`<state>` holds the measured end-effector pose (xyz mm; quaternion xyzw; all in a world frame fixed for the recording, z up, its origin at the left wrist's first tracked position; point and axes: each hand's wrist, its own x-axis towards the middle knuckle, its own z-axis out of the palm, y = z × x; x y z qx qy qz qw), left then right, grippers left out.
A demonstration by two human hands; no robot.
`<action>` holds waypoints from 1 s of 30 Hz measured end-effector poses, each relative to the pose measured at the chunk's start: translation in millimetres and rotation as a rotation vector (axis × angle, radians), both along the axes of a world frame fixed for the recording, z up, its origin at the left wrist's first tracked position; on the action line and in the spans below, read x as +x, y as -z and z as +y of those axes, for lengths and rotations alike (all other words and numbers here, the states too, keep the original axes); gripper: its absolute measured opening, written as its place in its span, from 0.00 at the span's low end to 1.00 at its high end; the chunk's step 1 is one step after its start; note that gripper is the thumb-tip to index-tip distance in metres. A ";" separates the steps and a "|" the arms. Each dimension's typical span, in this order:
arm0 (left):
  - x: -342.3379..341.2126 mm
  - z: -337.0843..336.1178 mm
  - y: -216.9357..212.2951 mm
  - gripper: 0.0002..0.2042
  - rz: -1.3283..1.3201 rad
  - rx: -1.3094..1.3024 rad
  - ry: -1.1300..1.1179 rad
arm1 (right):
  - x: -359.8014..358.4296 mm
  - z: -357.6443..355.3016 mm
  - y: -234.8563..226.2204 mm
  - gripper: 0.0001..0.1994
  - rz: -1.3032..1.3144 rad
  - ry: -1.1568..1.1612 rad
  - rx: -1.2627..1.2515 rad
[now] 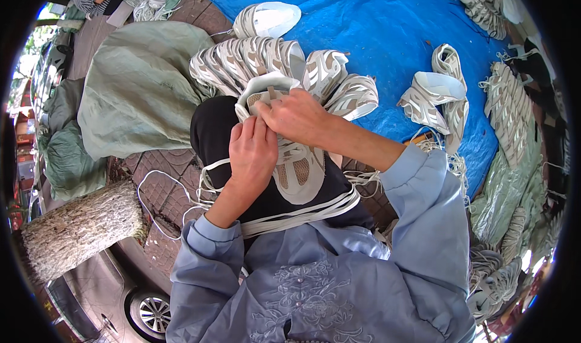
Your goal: The person threads white shoelaces through the eyelets of a white Reebok sneaker. They pull the laces tight and arrange them across the tongue of the shoe, working on a single shoe while surrounded by stacks of similar footwear.
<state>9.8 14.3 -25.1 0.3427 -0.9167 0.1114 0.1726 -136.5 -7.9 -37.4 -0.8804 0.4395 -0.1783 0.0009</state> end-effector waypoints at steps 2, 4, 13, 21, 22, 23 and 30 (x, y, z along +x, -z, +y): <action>-1.4 1.7 -3.8 0.11 -0.045 0.027 -0.037 | -5.3 -4.3 -3.4 0.19 -0.072 -0.048 0.036; 5.6 -2.2 -2.5 0.11 0.044 0.114 -0.032 | -5.7 -7.4 -8.1 0.19 -0.129 -0.080 0.078; 4.9 -15.3 -17.9 0.08 -0.133 0.278 -0.155 | -7.2 -8.5 -18.7 0.18 -0.133 -0.026 0.156; -0.2 -40.9 -30.8 0.04 -0.022 0.578 -0.209 | -14.2 -8.1 -13.6 0.18 -0.207 0.023 0.202; 3.5 -40.0 -31.1 0.04 -0.007 0.552 -0.169 | -13.7 -8.3 -11.8 0.18 -0.202 0.007 0.188; 6.5 -39.0 -31.3 0.03 0.007 0.527 -0.129 | -12.6 -8.6 -8.8 0.18 -0.196 -0.009 0.174; 10.0 -37.8 -33.1 0.05 0.157 0.650 -0.139 | -9.9 -4.6 -0.7 0.17 -0.213 -0.035 0.137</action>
